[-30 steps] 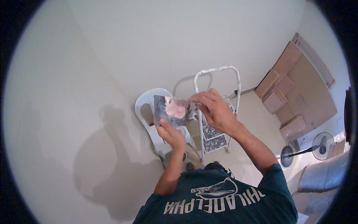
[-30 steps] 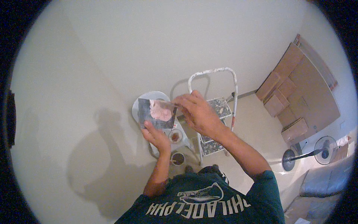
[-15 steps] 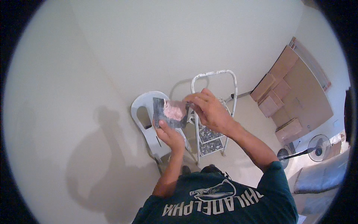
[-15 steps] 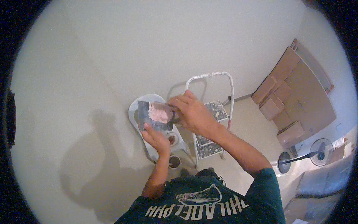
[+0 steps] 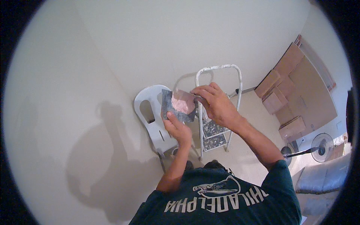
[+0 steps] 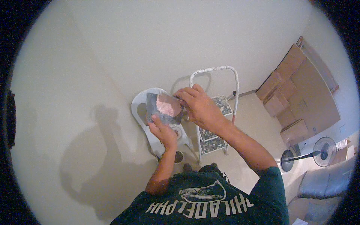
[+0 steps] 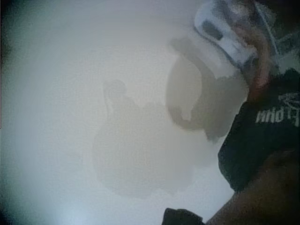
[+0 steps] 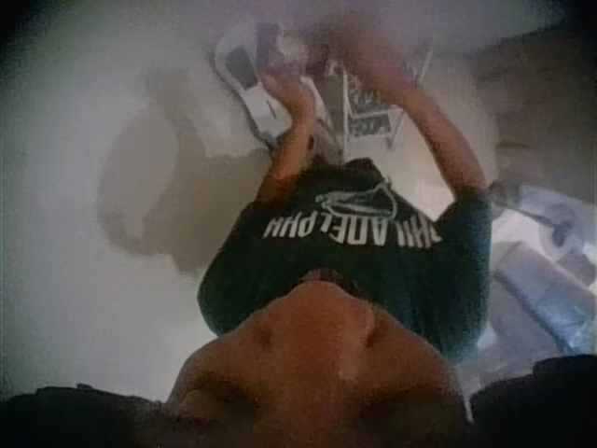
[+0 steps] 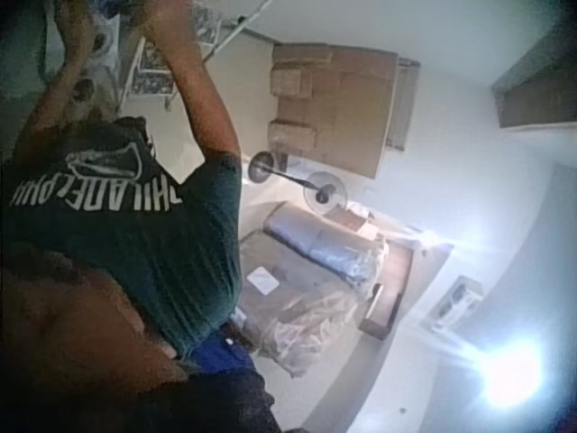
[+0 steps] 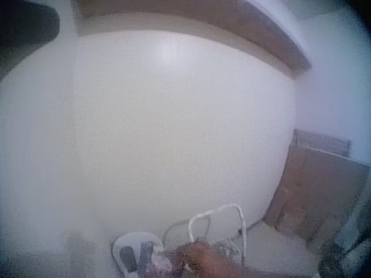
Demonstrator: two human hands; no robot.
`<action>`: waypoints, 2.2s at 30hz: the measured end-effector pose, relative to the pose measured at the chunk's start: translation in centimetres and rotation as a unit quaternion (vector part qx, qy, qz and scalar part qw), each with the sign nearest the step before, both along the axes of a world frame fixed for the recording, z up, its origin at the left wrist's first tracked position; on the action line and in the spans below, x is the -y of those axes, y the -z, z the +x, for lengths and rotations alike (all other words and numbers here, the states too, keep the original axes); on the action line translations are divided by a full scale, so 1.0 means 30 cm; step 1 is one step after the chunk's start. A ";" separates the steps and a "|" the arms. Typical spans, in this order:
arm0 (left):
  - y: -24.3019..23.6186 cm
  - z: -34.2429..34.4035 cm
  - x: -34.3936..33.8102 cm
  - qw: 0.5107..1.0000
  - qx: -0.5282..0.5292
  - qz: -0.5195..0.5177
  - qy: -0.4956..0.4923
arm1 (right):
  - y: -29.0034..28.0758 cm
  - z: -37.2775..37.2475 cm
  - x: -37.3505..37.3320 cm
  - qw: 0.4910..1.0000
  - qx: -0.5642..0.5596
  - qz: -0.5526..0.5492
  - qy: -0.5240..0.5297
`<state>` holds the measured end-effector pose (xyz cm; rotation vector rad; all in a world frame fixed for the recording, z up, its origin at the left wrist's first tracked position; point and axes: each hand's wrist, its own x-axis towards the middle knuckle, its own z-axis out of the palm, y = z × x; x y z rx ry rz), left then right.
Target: The person scoops pink wall compound from a container onto a trowel and applies it to the wall near the ceiling. The person repeatedly spreads and smooths the compound along the upper wall and ceiling junction using a trowel.
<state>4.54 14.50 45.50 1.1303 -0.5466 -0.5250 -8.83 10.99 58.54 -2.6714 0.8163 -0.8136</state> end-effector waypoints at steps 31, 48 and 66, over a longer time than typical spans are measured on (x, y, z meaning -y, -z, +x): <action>-0.023 0.056 0.041 0.922 -0.313 -0.023 0.228 | 0.217 -0.176 0.043 0.990 -0.041 -0.126 0.038; -0.032 0.007 0.033 0.933 -0.282 -0.029 0.221 | 0.260 -0.043 -0.037 0.974 0.211 0.037 0.081; 0.033 -0.008 0.051 0.934 -0.295 0.008 0.203 | 0.406 -0.048 -0.061 0.920 0.281 0.199 0.184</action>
